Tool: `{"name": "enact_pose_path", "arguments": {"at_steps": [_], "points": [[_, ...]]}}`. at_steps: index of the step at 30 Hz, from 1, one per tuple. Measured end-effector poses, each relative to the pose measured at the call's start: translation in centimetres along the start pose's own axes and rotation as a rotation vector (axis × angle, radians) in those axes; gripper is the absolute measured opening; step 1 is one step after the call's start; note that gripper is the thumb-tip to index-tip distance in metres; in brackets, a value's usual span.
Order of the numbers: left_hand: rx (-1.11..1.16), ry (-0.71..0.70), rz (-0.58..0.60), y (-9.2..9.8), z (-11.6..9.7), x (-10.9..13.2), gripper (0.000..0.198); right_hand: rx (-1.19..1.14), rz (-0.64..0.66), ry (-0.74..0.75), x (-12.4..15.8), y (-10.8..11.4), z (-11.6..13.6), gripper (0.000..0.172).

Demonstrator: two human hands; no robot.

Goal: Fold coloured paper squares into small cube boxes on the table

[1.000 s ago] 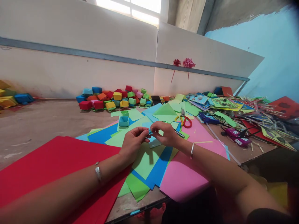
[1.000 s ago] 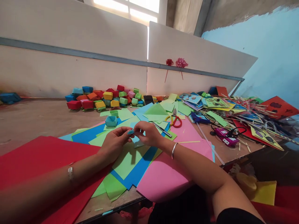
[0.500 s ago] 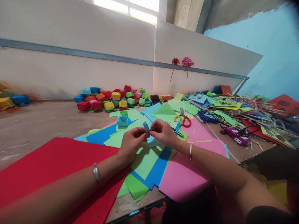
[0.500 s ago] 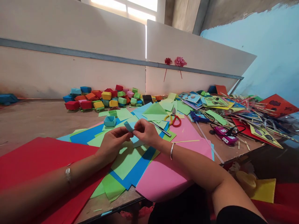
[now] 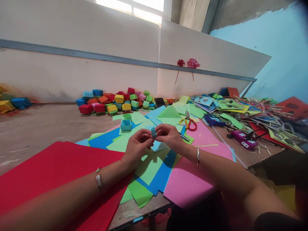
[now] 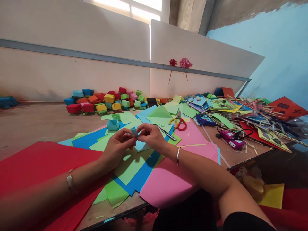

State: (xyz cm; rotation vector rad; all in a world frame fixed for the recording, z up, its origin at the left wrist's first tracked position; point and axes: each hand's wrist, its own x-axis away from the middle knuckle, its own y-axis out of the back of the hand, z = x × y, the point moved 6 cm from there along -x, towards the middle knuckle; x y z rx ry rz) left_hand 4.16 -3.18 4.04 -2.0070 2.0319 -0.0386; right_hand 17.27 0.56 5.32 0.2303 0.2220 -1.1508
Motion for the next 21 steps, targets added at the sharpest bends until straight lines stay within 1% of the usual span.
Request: {"name": "enact_pose_path", "arguments": {"at_steps": [2, 5, 9, 13, 17, 19, 21], "points": [[0.022, 0.010, 0.001, -0.1, 0.1, 0.0, 0.023, -0.025, 0.008, -0.015, 0.0, 0.0, 0.0, 0.017], [0.051, 0.049, -0.001, 0.0, 0.4, 0.0, 0.018, 0.001, 0.026, -0.009, 0.1, -0.2, 0.2, 0.013], [0.105, 0.087, -0.013, 0.1, 0.7, 0.1, 0.017, 0.056, 0.046, 0.012, 0.3, -0.5, 0.4, 0.013], [0.114, 0.106, -0.048, 0.1, 0.7, 0.3, 0.013, 0.061, 0.079, 0.009, 0.2, -0.5, 0.7, 0.012], [0.059, 0.112, -0.088, 0.3, 0.5, 0.3, 0.011, 0.090, 0.131, -0.012, 0.2, -0.6, 1.0, 0.008], [-0.010, 0.097, -0.096, 0.5, 0.3, 0.3, 0.011, 0.120, 0.130, -0.012, 0.2, -0.5, 1.1, 0.009], [-0.066, 0.101, -0.096, 0.6, 0.2, 0.2, 0.014, 0.132, 0.110, -0.019, 0.2, -0.4, 0.9, 0.013]]}}
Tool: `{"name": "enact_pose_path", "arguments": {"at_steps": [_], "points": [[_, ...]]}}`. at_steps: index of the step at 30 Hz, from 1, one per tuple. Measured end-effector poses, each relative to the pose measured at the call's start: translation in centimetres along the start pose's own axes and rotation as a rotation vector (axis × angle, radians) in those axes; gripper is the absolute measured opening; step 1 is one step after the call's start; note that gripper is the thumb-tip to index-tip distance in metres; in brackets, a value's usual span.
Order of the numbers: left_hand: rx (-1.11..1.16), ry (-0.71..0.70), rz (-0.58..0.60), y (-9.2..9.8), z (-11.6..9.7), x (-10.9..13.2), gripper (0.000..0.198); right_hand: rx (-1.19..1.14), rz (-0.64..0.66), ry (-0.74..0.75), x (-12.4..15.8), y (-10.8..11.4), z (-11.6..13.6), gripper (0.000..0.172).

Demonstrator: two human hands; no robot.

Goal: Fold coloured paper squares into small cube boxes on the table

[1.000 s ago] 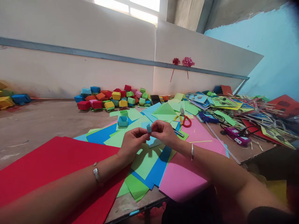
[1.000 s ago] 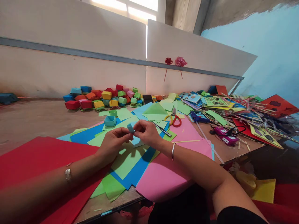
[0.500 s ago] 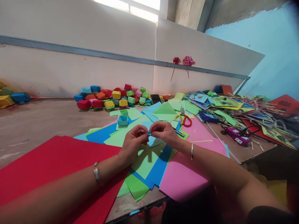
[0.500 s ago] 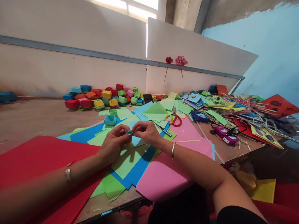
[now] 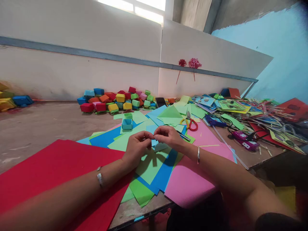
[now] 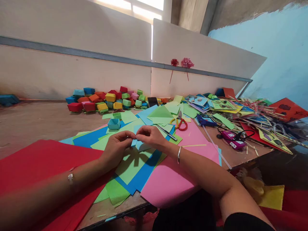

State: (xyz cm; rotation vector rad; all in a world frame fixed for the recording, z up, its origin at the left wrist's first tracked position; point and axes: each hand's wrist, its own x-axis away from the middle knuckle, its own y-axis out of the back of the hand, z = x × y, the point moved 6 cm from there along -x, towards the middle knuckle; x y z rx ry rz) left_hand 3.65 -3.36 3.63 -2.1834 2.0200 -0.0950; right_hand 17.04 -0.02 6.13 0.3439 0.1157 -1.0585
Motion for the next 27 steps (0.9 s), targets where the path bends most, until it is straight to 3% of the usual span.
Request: {"name": "enact_pose_path", "arguments": {"at_steps": [5, 13, 19, 24, 27], "points": [[-0.008, 0.027, 0.012, 0.2, 0.4, -0.2, 0.022, -0.017, -0.008, -0.033, -0.3, 0.2, -0.8, 0.020], [0.016, -0.069, 0.063, -0.2, 0.2, -0.4, 0.033, -0.036, -0.036, -0.035, -0.5, 0.6, -0.9, 0.013], [0.042, -0.093, 0.060, 0.0, 0.3, -0.5, 0.037, 0.119, -0.048, 0.124, -0.6, 0.8, -0.8, 0.011], [0.058, -0.074, 0.024, 0.2, 0.5, -0.6, 0.038, 0.396, -0.046, 0.384, 0.3, 0.4, 0.9, 0.012], [0.053, -0.046, 0.007, 0.3, 0.6, -0.7, 0.043, 0.456, -0.036, 0.459, 0.6, 0.1, 1.6, 0.013]]}}
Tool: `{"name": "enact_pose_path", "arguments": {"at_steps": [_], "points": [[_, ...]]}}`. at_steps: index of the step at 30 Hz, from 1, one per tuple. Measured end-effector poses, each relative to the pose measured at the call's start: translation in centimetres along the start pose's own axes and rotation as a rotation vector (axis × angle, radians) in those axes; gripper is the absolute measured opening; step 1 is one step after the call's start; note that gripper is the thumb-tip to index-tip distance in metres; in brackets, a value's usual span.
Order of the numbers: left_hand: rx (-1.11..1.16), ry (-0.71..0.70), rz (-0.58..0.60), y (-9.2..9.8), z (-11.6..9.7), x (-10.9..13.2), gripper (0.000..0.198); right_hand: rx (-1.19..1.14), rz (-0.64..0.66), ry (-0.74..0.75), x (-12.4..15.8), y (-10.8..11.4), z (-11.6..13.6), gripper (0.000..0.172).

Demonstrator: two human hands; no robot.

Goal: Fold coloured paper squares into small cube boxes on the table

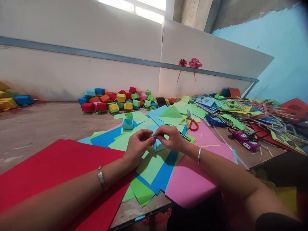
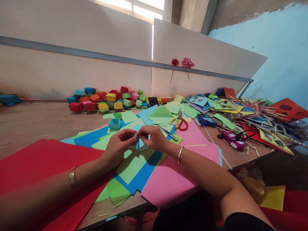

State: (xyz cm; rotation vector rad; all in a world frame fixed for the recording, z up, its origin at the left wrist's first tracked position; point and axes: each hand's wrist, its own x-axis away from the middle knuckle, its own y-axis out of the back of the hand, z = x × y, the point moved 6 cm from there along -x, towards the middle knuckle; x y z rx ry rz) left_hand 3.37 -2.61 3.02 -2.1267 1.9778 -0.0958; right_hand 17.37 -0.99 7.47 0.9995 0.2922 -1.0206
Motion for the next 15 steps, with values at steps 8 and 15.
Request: {"name": "enact_pose_path", "arguments": {"at_steps": [8, 15], "points": [[-0.081, 0.038, 0.008, -0.1, -0.3, 0.1, 0.041, -0.125, -0.031, -0.231, 0.1, -0.3, -1.2, 0.008], [-0.081, 0.046, 0.068, -0.6, -0.3, 0.2, 0.039, -0.051, -0.011, -0.146, 0.0, -0.4, -0.3, 0.010]]}}
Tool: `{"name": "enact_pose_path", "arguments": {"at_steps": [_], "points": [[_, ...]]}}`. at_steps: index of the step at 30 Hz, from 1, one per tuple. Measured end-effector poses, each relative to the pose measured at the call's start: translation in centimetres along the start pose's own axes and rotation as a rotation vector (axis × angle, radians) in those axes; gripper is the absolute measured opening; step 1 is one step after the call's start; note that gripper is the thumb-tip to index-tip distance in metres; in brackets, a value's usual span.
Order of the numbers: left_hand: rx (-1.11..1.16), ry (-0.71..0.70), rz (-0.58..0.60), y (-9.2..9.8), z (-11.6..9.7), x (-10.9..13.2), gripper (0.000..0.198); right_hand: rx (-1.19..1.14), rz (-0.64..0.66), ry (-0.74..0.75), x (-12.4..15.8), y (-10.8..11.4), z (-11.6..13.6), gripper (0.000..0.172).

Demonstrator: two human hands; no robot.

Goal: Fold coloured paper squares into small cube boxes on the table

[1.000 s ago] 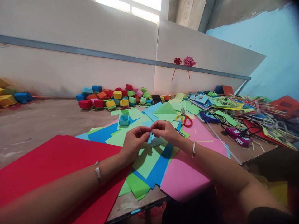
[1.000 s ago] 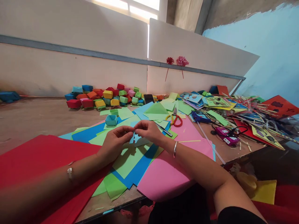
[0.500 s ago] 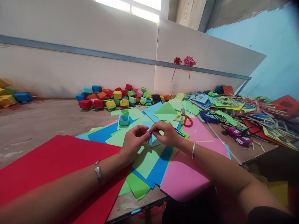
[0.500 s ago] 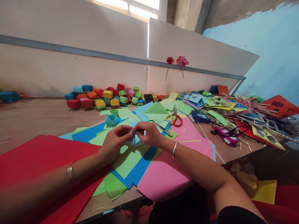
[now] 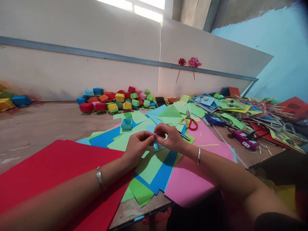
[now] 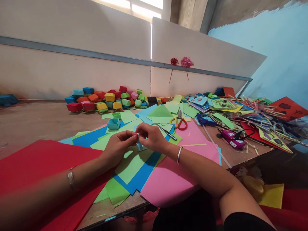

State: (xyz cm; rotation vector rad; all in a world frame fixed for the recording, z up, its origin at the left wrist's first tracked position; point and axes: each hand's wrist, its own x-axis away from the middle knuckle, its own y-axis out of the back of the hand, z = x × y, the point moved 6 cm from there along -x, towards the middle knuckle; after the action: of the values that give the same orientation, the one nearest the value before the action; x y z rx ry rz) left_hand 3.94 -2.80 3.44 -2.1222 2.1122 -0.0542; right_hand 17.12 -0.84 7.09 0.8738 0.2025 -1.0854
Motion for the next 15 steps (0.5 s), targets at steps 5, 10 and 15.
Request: {"name": "enact_pose_path", "arguments": {"at_steps": [5, 10, 15], "points": [[0.048, -0.071, 0.004, -0.1, 0.0, -0.2, 0.042, 0.054, 0.056, 0.030, 0.2, -0.6, 0.0, 0.012], [0.114, -0.089, -0.064, 0.5, 0.5, -0.5, 0.042, 0.180, 0.167, 0.189, 0.0, -0.5, 0.1, 0.014], [0.128, -0.077, -0.115, 0.9, 0.6, -0.6, 0.045, 0.274, 0.196, 0.349, 0.0, -0.2, 0.0, 0.011]]}}
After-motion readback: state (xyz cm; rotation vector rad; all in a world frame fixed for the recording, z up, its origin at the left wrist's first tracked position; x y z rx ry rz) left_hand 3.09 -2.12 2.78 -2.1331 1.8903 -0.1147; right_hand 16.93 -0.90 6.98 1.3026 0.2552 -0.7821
